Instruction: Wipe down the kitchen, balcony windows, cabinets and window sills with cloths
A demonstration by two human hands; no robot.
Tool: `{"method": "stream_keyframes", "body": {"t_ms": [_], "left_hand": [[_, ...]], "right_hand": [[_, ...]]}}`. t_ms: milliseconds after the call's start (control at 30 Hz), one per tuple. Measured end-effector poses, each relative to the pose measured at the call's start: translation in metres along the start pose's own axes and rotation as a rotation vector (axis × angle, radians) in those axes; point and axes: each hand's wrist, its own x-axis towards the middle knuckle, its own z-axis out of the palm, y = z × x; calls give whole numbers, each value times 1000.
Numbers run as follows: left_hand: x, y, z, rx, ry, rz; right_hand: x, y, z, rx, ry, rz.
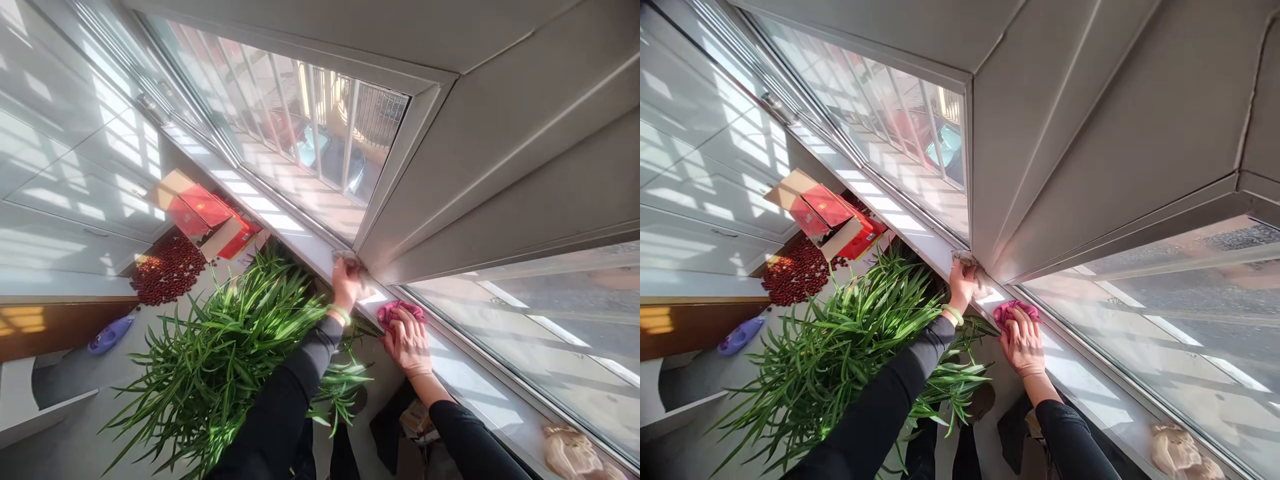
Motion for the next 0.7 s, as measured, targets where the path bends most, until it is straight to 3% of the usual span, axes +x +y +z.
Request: {"method": "stream_keyframes", "body": {"t_ms": [133,267,367,467,567,633,700], "left_hand": [[-7,26,-9,-62,157,33],[-29,87,-11,-147,298,345],[-33,102,0,-159,371,533],[-25,64,15,-102,345,490],[-17,4,25,-9,239,256],[-15,-25,23,46,134,143],[-17,-36,13,84,45,129]], "right_hand": [[1,0,-1,-3,3,-3],[0,1,-1,-13,-2,-11],[0,2,-1,-25,-14,-2],[0,2,-2,-20,-3,-15],[1,1,-3,-16,-14,-6],[2,0,-4,-11,-26,7],[2,-1,-5,-6,-33,10]]}}
